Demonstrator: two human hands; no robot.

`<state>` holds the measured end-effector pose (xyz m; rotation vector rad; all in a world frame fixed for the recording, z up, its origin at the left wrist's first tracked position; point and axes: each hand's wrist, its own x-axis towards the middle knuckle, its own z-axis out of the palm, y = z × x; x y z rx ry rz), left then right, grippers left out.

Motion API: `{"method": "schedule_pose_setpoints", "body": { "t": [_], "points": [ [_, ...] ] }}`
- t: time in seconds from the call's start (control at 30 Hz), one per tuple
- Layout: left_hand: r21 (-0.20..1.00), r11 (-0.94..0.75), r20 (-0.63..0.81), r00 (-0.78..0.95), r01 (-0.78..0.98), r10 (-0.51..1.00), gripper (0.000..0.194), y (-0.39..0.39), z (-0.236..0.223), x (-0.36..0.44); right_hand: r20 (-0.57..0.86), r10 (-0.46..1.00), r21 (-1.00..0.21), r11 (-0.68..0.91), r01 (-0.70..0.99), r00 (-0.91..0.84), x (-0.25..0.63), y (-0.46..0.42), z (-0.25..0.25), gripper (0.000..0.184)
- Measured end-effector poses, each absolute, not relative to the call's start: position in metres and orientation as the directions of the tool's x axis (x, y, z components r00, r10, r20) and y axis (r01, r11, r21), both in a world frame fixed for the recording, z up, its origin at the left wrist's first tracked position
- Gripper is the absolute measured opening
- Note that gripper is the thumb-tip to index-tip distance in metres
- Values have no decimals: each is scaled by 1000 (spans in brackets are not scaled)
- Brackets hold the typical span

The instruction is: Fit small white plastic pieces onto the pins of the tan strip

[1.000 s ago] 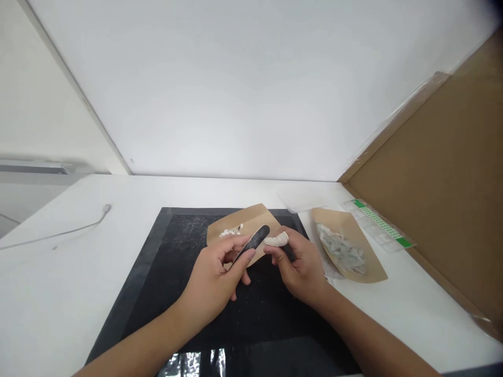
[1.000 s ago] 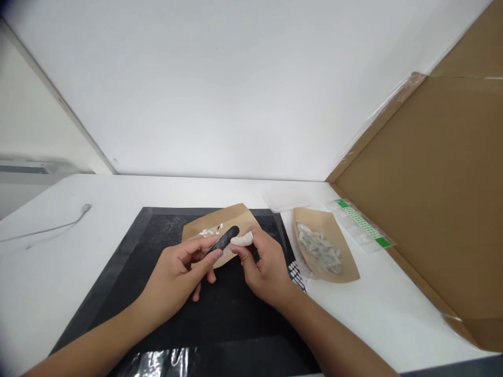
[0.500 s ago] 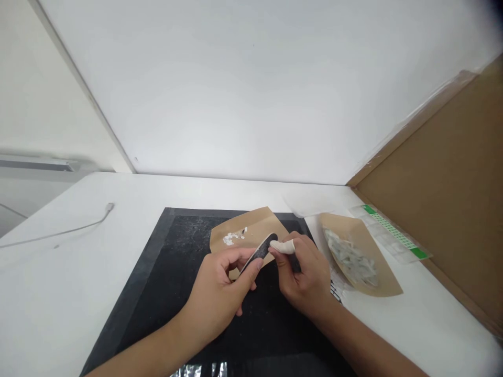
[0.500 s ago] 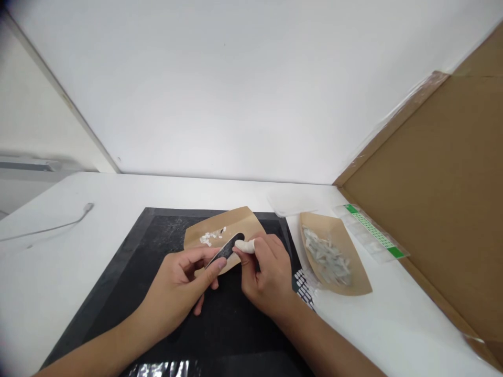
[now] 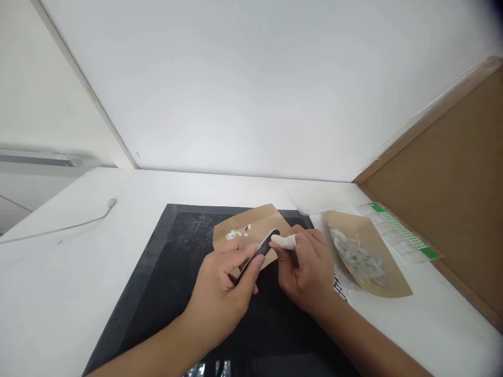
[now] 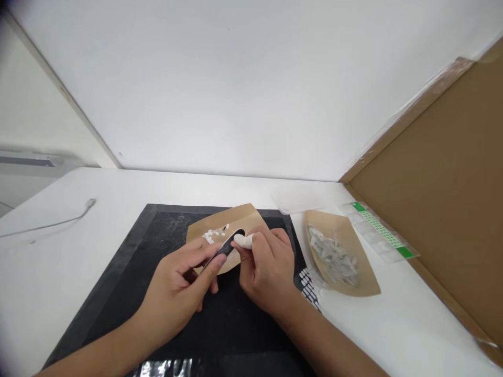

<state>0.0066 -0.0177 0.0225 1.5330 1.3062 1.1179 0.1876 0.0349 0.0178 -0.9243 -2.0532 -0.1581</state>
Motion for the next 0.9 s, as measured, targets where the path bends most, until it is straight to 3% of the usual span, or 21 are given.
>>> {"method": "schedule_pose_setpoints", "body": {
  "t": [0.17, 0.37, 0.53, 0.7, 0.9],
  "points": [
    [947, -144, 133, 58, 286, 989, 31, -19, 19, 6, 729, 524, -158, 755, 636, -441, 185, 35, 8, 26],
    [926, -192, 180, 64, 324, 981, 33, -16, 20, 5, 716, 528, -203, 783, 587, -456, 182, 34, 2, 25],
    [928, -202, 197, 48, 312, 979, 41, -17, 19, 4, 762, 552, -231, 719, 655, -338, 178, 39, 9, 27],
    [928, -211, 208, 44, 306, 977, 44, -16, 19, 4, 718, 558, -247, 763, 598, -415, 174, 38, 6, 27],
    [917, -241, 236, 53, 318, 970, 45, -14, 21, 2, 740, 565, -272, 748, 606, -365, 174, 38, 7, 27]
  ]
}}
